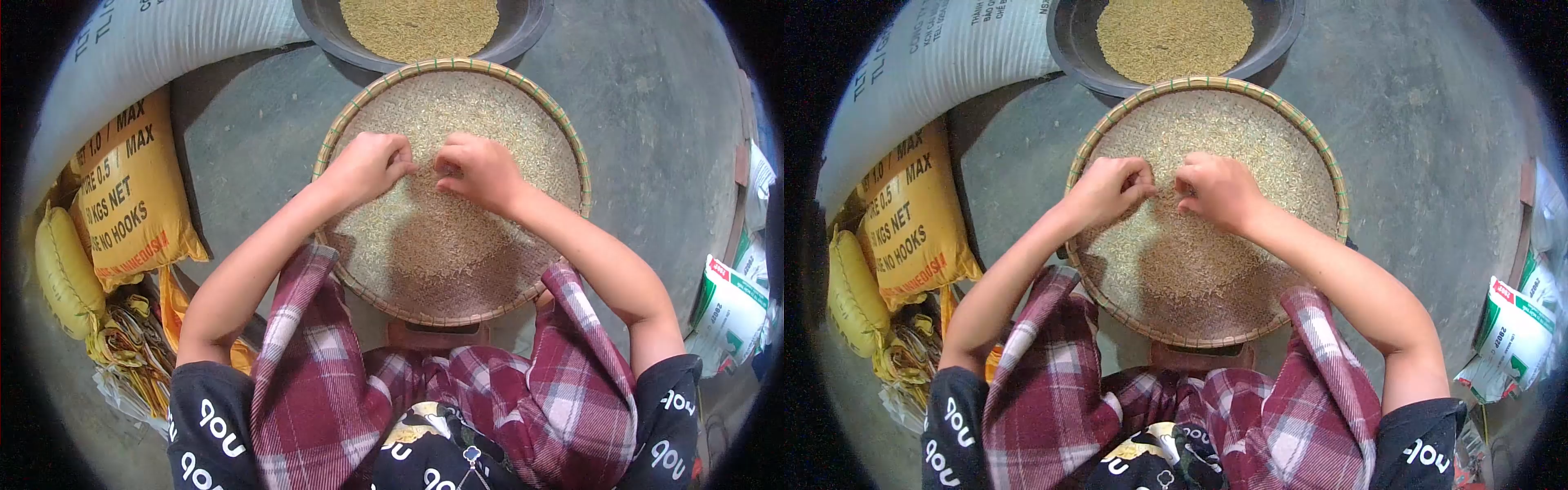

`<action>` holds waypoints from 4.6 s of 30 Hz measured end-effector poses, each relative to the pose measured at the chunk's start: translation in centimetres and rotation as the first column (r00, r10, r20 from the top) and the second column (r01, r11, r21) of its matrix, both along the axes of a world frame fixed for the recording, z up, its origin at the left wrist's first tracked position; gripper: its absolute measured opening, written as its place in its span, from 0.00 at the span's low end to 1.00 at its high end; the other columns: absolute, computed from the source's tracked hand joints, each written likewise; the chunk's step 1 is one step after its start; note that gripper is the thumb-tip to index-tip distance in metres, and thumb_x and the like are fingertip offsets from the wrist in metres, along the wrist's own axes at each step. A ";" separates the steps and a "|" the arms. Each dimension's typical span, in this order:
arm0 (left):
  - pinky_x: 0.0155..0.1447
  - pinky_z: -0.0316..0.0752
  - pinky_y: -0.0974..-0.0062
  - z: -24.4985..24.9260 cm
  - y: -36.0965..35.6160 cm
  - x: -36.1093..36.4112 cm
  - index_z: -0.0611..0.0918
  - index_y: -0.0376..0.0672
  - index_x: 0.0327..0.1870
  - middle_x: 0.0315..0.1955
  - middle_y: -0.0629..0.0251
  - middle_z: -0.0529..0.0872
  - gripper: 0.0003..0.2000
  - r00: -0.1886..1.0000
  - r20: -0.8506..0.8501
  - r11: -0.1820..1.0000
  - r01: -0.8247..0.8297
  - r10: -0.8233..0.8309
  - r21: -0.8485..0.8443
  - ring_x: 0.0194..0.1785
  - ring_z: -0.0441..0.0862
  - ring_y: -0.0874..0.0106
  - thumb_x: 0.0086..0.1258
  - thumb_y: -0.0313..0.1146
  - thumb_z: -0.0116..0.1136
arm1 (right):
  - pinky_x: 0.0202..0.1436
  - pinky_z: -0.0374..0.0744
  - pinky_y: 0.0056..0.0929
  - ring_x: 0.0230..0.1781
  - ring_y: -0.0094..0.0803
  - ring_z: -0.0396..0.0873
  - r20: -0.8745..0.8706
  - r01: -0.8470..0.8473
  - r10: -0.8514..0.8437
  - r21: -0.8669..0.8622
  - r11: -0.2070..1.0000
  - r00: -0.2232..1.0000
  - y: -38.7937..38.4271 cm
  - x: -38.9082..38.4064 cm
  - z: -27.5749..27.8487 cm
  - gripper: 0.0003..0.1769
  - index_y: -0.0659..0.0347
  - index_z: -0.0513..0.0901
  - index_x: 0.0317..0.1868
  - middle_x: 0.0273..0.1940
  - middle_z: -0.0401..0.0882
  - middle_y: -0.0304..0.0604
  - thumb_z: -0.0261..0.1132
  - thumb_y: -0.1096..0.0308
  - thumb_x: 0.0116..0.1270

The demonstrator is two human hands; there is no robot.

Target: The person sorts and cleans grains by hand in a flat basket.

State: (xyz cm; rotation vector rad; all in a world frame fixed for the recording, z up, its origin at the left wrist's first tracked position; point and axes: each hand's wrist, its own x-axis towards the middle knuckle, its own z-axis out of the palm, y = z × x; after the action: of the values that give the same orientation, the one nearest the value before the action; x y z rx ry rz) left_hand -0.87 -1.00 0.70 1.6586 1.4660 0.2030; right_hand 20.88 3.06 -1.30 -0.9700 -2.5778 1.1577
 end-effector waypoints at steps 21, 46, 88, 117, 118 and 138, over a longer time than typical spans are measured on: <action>0.38 0.81 0.74 -0.5 12.3 -2.1 0.84 0.38 0.40 0.35 0.63 0.87 0.05 0.977 0.084 0.487 -0.172 0.197 0.856 0.33 0.85 0.70 0.68 0.28 0.62 | 0.40 0.80 0.36 0.37 0.42 0.81 -0.189 0.047 -0.030 0.089 0.995 0.981 0.1 1.4 -0.2 0.12 0.59 0.83 0.38 0.37 0.79 0.43 0.74 0.70 0.53; 0.44 0.79 0.62 -0.5 -5.6 2.4 0.80 0.43 0.39 0.37 0.61 0.80 0.07 0.992 -0.095 0.960 0.110 -0.088 0.256 0.42 0.82 0.57 0.63 0.32 0.63 | 0.29 0.74 0.32 0.25 0.35 0.77 -0.018 0.316 -0.316 0.018 0.948 0.949 0.9 6.1 2.9 0.10 0.62 0.80 0.26 0.24 0.77 0.44 0.69 0.67 0.60; 0.42 0.79 0.66 -1.2 -5.5 5.1 0.84 0.41 0.37 0.32 0.58 0.85 0.05 0.992 0.128 0.991 -0.002 -0.015 0.132 0.36 0.84 0.58 0.62 0.30 0.65 | 0.39 0.79 0.35 0.38 0.41 0.81 0.066 0.092 -0.086 -0.084 0.992 0.994 -4.4 6.8 1.1 0.13 0.56 0.85 0.38 0.37 0.80 0.41 0.76 0.68 0.52; 0.35 0.78 0.70 -0.4 -4.5 4.7 0.84 0.39 0.37 0.28 0.59 0.85 0.06 0.988 0.153 0.991 -0.058 0.039 0.123 0.29 0.83 0.67 0.59 0.27 0.65 | 0.37 0.80 0.34 0.34 0.40 0.82 -0.015 0.054 -0.054 -0.022 0.998 0.998 -4.4 7.2 0.7 0.05 0.58 0.86 0.35 0.33 0.81 0.42 0.71 0.74 0.56; 0.35 0.78 0.70 -0.3 -4.6 4.8 0.84 0.39 0.36 0.28 0.59 0.85 0.06 0.988 0.149 0.992 -0.060 0.043 0.112 0.29 0.83 0.67 0.59 0.27 0.65 | 0.37 0.80 0.34 0.34 0.40 0.82 -0.016 0.065 -0.065 0.012 0.998 0.998 -4.7 7.2 0.6 0.06 0.58 0.86 0.35 0.33 0.81 0.42 0.72 0.73 0.56; 0.54 0.80 0.68 -2.0 16.7 -3.0 0.86 0.36 0.47 0.45 0.45 0.86 0.16 0.905 -0.061 0.596 -0.224 0.420 0.771 0.48 0.87 0.57 0.56 0.27 0.65 | 0.35 0.79 0.32 0.29 0.39 0.83 -0.043 0.205 -0.213 -0.153 0.967 0.976 0.3 5.3 5.0 0.01 0.64 0.81 0.30 0.28 0.83 0.49 0.66 0.76 0.59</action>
State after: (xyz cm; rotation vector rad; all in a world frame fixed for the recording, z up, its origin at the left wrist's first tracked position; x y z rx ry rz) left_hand -3.90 15.71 -1.28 2.0822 2.0450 0.9738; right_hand 26.19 3.39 3.72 -1.1868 -2.3038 1.3106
